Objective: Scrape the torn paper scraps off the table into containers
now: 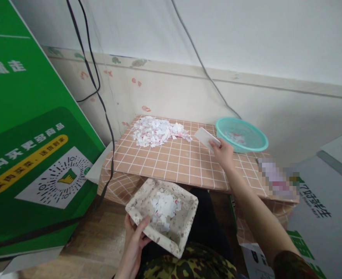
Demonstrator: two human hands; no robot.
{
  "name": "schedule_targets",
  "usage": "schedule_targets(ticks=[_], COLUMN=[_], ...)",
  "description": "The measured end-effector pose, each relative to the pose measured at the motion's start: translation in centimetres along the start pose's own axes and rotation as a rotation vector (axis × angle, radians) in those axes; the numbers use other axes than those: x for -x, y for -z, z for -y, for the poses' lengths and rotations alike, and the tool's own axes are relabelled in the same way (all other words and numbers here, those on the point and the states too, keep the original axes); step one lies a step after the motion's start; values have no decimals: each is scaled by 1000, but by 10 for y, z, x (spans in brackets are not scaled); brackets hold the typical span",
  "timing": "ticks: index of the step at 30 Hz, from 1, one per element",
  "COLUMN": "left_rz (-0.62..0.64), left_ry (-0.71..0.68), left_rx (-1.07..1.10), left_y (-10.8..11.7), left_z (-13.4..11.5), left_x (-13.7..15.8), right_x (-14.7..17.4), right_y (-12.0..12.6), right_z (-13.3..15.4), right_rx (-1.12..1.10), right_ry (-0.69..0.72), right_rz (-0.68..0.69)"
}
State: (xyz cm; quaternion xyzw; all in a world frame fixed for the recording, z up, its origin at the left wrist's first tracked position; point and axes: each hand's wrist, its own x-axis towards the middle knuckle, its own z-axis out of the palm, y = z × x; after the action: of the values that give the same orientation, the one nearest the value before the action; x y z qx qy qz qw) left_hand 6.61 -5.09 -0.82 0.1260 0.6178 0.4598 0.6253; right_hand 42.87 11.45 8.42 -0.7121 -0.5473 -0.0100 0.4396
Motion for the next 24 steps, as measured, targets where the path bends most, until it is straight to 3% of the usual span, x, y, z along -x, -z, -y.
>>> schedule_targets(ticks=[7,12,16,24], left_rz=[-9,-23,-47,-99], left_ry=[-10,-26,-70,-110], left_rx=[-86,-82,-112,-124], left_y=[-9,-7,-7,-14], left_z=[13,21,25,21], left_x=[-7,-17,-18,-12], right_x=[-28,-31,-47,-62], right_y=[-21,-37,-48,-29], right_z=[0,13,21,-4], right_rx=[148,22,-174,-204], right_ry=[78,148,80,29], right_rz=[125,190,215,211])
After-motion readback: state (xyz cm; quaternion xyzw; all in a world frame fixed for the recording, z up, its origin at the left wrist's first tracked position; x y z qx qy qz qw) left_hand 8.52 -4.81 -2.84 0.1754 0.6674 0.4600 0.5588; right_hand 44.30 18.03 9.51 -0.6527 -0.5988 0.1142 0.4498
